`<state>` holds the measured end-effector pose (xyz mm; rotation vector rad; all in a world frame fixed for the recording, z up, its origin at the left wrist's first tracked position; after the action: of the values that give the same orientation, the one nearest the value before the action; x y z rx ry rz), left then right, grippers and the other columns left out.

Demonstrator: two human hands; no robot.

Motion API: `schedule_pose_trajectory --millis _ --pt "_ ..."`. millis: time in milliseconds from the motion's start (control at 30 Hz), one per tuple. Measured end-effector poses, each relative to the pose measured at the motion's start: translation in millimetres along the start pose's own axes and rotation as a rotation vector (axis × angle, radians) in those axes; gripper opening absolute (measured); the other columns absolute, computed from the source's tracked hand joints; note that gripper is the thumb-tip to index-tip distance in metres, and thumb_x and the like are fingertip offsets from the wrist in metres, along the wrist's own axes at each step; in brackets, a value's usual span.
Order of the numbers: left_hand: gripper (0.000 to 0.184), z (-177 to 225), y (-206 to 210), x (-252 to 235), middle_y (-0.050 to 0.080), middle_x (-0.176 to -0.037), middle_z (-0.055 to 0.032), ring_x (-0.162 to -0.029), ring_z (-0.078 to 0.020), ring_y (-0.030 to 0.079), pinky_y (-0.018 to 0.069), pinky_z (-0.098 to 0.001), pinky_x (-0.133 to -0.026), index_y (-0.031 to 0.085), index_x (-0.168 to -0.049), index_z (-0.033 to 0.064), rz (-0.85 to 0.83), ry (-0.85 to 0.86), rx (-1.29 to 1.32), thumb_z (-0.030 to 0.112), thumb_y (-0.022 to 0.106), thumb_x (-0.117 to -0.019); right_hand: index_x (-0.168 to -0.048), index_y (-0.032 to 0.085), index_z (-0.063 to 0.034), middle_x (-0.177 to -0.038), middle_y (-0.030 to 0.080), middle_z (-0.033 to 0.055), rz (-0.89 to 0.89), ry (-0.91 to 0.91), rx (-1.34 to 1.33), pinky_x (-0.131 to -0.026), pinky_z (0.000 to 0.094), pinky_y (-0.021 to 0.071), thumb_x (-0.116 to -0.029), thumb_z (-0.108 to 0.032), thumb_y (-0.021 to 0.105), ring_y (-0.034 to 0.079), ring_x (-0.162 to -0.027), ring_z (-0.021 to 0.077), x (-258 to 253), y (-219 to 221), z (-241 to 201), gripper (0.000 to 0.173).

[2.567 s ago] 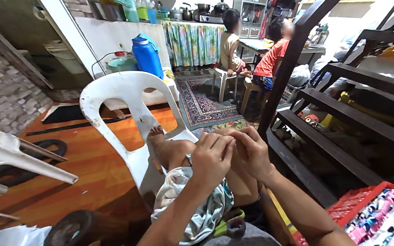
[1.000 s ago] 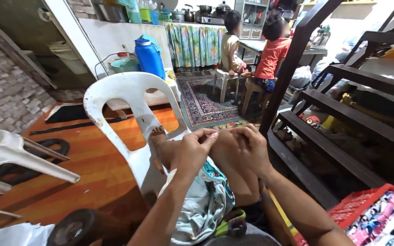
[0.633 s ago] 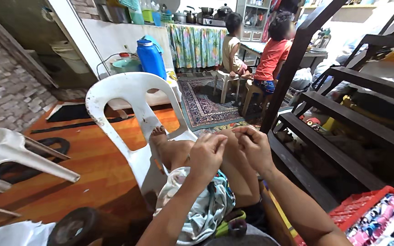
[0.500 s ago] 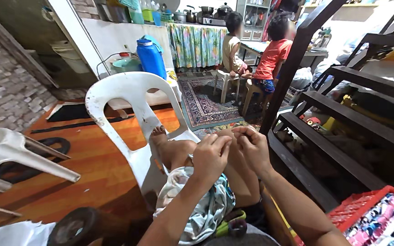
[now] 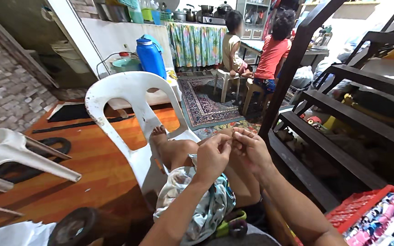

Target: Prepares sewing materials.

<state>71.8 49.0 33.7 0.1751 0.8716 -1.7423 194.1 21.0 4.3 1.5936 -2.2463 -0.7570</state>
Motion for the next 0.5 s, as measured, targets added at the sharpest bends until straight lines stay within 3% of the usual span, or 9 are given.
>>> schedule_pose_trajectory --millis 133,200,300,367,500 --pt "0.035 -21 14 -7 0.062 -0.091 0.0009 -0.073 -0.0019 0.053 0.0438 -0.0203 -0.067 0.058 -0.136 0.0057 -0.168 -0.256 0.487 0.016 0.045 -0.1048 -0.095 0.066 0.0005 -0.064 0.058 -0.0011 -0.031 -0.047 -0.005 -0.050 0.0158 0.0442 -0.1021 0.004 0.044 0.051 -0.052 0.0023 1 4 -5 0.024" --pt "0.039 -16 15 -8 0.061 -0.100 0.0023 -0.079 -0.0023 0.053 0.0433 -0.0196 -0.071 0.054 -0.142 0.0106 -0.195 -0.289 0.618 0.020 0.040 -0.1074 -0.094 0.066 0.0000 -0.065 0.059 -0.0012 -0.050 -0.064 -0.005 -0.051 0.0160 0.0452 -0.1018 0.004 0.044 0.052 -0.052 0.0022 1 5 -6 0.024" --pt "0.027 -6 6 -11 0.067 -0.099 0.0018 -0.080 -0.0020 0.058 0.0472 -0.0182 -0.071 0.065 -0.128 0.0081 -0.105 -0.278 0.671 0.014 0.052 -0.1053 -0.093 0.067 -0.0004 -0.064 0.058 -0.0017 -0.067 -0.077 -0.009 -0.052 0.0162 0.0456 -0.1017 0.004 0.044 0.052 -0.052 0.0021 2 7 -6 0.025" --pt "0.019 -6 2 -13 0.071 -0.102 -0.0006 -0.086 -0.0047 0.063 0.0517 -0.0222 -0.078 0.072 -0.116 0.0054 -0.028 -0.279 0.654 0.010 0.062 -0.1008 -0.093 0.067 -0.0006 -0.064 0.058 -0.0018 -0.066 -0.083 -0.010 -0.052 0.0164 0.0453 -0.1015 0.004 0.044 0.052 -0.053 0.0021 2 7 -5 0.025" --pt "0.009 -8 -4 -16 0.070 -0.097 0.0009 -0.080 -0.0045 0.060 0.0489 -0.0199 -0.073 0.077 -0.098 0.0060 0.095 -0.226 0.637 0.003 0.072 -0.0922 -0.091 0.067 0.0001 -0.065 0.059 -0.0008 -0.053 -0.088 -0.011 -0.053 0.0168 0.0465 -0.1009 0.005 0.046 0.052 -0.054 0.0025 4 8 -6 0.024"
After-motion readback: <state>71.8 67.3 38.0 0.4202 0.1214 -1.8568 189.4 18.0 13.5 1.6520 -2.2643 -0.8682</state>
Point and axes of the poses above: each hand's wrist, its own x-axis away from the middle knuckle, its own y-axis out of the palm, z = x × y, the point moved 10 cm from there along -x, towards the middle knuckle
